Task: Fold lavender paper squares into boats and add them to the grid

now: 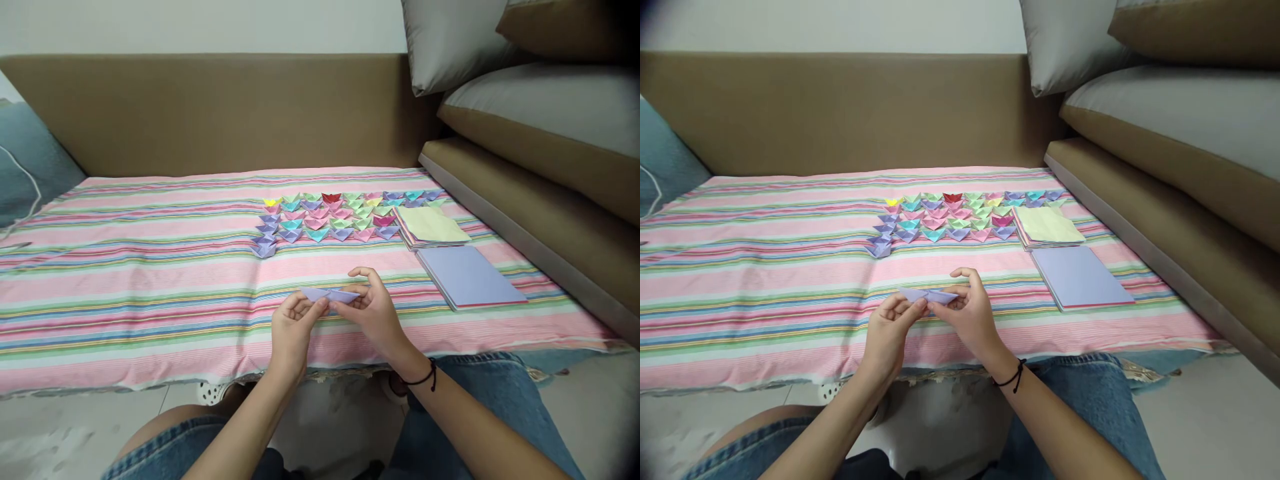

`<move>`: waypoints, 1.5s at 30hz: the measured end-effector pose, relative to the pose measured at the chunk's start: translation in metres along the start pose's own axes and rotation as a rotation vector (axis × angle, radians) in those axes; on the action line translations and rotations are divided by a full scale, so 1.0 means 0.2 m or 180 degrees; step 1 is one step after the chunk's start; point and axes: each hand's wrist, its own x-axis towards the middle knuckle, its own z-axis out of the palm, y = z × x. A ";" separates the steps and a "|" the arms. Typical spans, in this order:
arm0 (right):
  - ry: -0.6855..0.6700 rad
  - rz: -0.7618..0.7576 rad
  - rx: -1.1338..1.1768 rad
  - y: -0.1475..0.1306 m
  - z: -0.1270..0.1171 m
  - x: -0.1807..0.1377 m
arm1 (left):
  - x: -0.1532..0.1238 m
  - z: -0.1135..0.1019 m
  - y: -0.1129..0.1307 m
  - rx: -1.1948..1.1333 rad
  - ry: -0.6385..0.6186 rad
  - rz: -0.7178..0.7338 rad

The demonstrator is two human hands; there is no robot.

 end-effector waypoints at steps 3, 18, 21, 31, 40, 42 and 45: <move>0.0007 0.0077 0.0059 -0.01 0.01 0.00 | 0.00 0.00 0.00 -0.0043 0.0015 0.0026; -0.0033 0.0090 -0.0091 -0.03 -0.02 0.03 | 0.01 0.02 0.01 -0.0504 0.0109 -0.0183; -0.0053 -0.0019 -0.0251 -0.03 -0.04 0.04 | 0.01 0.01 0.00 -0.0460 0.0077 -0.0222; -0.0101 -0.0126 -0.1151 0.06 -0.12 0.04 | 0.04 -0.10 0.06 0.1928 -0.0300 0.0821; -0.0155 -0.0775 -0.1970 0.15 -0.15 0.02 | 0.06 -0.15 -0.01 0.3623 -0.0986 0.1354; -0.0156 -0.0970 -0.2284 0.14 -0.17 0.02 | 0.06 -0.14 -0.03 0.3648 -0.0956 0.1364; -0.0433 -0.1098 -0.2657 0.11 -0.19 0.03 | 0.06 -0.13 -0.04 0.3660 -0.0922 0.1315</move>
